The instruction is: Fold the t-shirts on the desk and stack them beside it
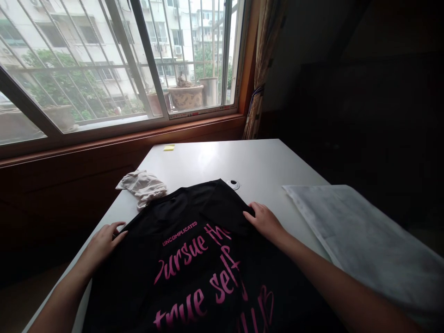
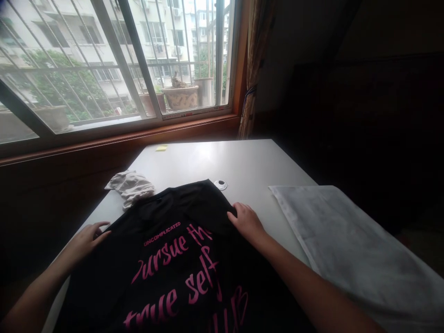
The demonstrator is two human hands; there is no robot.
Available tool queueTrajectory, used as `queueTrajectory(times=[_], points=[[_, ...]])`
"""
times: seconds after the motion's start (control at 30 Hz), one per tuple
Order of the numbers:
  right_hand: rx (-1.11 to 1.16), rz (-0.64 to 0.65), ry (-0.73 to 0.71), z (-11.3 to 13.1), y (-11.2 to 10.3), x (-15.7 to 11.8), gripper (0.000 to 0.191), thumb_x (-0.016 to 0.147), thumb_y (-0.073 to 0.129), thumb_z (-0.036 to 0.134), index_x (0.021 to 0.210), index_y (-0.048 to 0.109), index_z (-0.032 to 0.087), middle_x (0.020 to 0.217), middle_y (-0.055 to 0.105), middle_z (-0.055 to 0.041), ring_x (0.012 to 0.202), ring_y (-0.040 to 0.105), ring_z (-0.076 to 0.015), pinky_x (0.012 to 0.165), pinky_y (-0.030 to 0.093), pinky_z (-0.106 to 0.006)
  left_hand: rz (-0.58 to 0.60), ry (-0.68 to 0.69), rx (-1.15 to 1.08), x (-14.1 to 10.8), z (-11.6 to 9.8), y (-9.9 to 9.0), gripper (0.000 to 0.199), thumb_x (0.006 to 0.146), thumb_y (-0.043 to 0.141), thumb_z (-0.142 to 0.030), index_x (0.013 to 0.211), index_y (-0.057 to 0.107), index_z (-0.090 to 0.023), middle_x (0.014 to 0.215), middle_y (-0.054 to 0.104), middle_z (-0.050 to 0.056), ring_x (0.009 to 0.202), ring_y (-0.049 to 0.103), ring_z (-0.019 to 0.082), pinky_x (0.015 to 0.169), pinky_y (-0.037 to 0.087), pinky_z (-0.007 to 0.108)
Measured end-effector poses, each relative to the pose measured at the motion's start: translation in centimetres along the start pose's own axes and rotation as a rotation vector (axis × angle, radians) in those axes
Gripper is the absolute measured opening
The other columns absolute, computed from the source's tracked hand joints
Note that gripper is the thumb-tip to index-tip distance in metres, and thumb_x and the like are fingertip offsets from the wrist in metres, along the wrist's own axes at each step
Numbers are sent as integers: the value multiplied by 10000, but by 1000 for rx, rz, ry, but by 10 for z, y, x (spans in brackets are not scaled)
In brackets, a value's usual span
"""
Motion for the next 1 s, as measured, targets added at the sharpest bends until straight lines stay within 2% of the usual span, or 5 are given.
queueTrajectory(times=[0.13, 0.3, 0.47, 0.73, 1.0], points=[[92, 4, -4, 10, -4, -1, 211, 932, 522, 440, 960, 602, 247, 968, 715, -74, 948, 673, -281, 819, 506, -379, 113, -9, -45, -8, -7, -4, 469, 817, 487, -582, 1001, 651, -183, 947, 681, 114, 904, 671, 305, 798, 551, 405], [251, -37, 43, 11, -18, -1, 201, 941, 499, 455, 983, 569, 272, 906, 720, -39, 833, 690, -264, 741, 502, -356, -32, -52, -120, -31, 6, -19, 371, 856, 475, -498, 1055, 608, -215, 1101, 649, 119, 989, 661, 299, 808, 569, 402], [340, -49, 13, 22, -26, 15, 146, 921, 537, 388, 998, 588, 275, 943, 738, -33, 893, 697, -266, 794, 508, -363, -55, -207, -220, -45, 15, -35, 324, 903, 475, -462, 1114, 558, -231, 1030, 663, 85, 878, 678, 274, 684, 569, 347], [443, -93, -153, 71, -31, 80, 218, 893, 582, 269, 1075, 703, 258, 1045, 767, -42, 984, 704, -254, 909, 537, -402, -103, -399, -167, -47, 11, -75, 348, 977, 429, -499, 1154, 533, -217, 1025, 656, 73, 878, 673, 268, 693, 533, 325], [655, -180, -372, 133, -62, 150, 346, 939, 585, 245, 1268, 693, 249, 1273, 721, -13, 1181, 658, -213, 1083, 489, -386, -361, -485, -65, -71, 38, -120, 472, 973, 434, -587, 1289, 487, -240, 1022, 604, 29, 838, 626, 218, 663, 486, 280]])
Point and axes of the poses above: each hand's wrist, its own x-axis towards the middle knuckle, its own y-axis out of the palm, z = x × y, the point moved 5 cm from there along x, towards the middle knuckle
